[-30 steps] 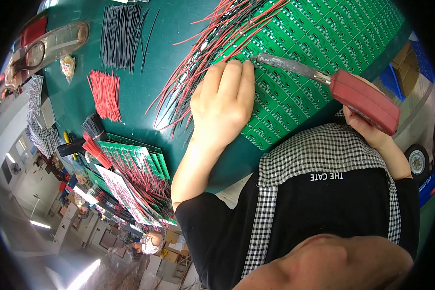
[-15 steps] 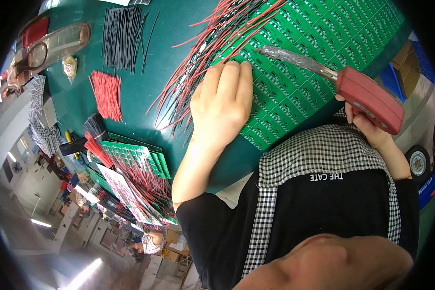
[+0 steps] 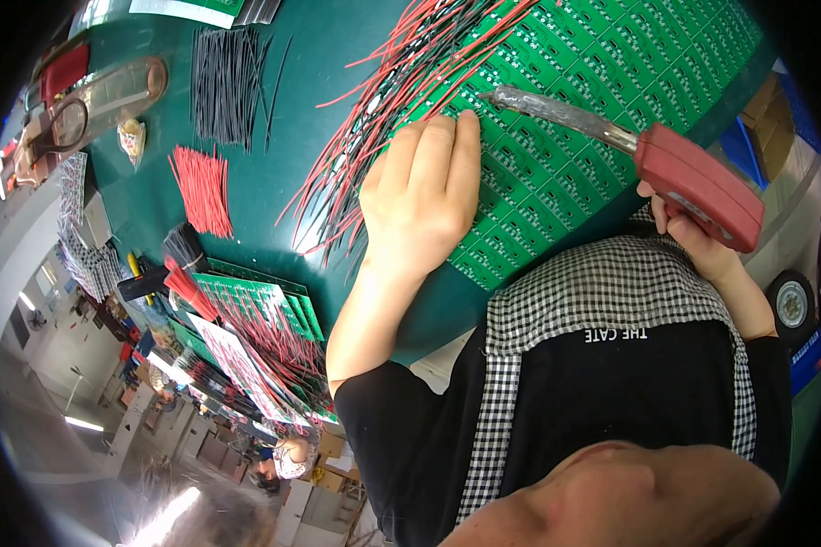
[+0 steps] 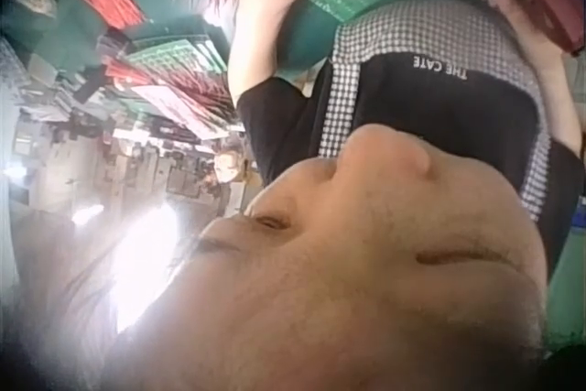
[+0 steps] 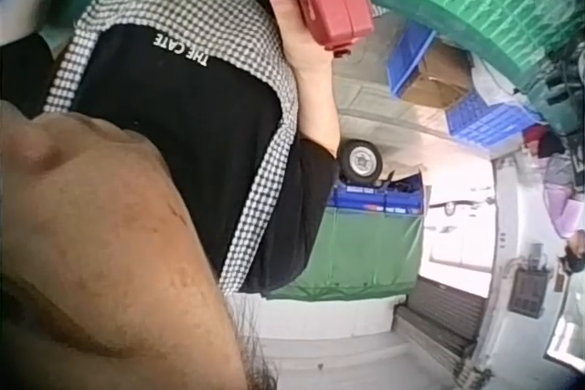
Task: Assembling circuit boards by preparing and attaching wires using a handheld heat tool at a factory workbench.
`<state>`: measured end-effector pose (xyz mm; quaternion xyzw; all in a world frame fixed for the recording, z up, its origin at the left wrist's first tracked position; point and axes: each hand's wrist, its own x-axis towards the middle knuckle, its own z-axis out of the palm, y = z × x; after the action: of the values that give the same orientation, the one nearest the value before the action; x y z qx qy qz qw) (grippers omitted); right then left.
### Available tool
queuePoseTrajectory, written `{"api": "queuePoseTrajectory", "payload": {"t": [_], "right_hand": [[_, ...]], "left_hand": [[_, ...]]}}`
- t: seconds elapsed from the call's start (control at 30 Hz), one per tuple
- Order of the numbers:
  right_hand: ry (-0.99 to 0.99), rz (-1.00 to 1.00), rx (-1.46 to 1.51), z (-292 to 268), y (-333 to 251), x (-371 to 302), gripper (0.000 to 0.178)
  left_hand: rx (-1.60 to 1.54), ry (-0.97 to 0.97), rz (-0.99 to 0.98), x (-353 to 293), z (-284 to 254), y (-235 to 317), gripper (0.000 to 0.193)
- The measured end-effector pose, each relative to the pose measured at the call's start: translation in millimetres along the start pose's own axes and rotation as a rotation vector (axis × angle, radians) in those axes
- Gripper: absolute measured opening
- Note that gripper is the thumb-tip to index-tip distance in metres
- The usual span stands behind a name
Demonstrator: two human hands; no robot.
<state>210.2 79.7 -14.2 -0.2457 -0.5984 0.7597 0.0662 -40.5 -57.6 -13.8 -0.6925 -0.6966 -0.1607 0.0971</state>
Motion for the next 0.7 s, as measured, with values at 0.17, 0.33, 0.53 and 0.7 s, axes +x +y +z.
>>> {"api": "queuePoseTrajectory", "payload": {"t": [0.17, 0.33, 0.53, 0.7], "right_hand": [[-0.006, -0.003, 0.027, -2.0, 3.4, -1.3, 0.037], [0.112, 0.045, 0.082, 8.1, 1.0, -0.6, 0.046], [0.085, -0.186, -0.37, -1.7, -5.8, 12.5, 0.047], [0.02, -0.302, -0.571, -8.7, -1.9, 12.1, 0.052]], "left_hand": [[-0.014, -0.007, 0.002, 1.7, 1.8, 0.6, 0.024], [-0.029, -0.03, 0.014, 3.5, 1.2, 0.6, 0.024], [-0.006, -0.038, 0.015, 3.2, 2.6, 1.2, 0.024], [0.026, -0.06, 0.038, 5.4, 1.0, 1.2, 0.024]]}}
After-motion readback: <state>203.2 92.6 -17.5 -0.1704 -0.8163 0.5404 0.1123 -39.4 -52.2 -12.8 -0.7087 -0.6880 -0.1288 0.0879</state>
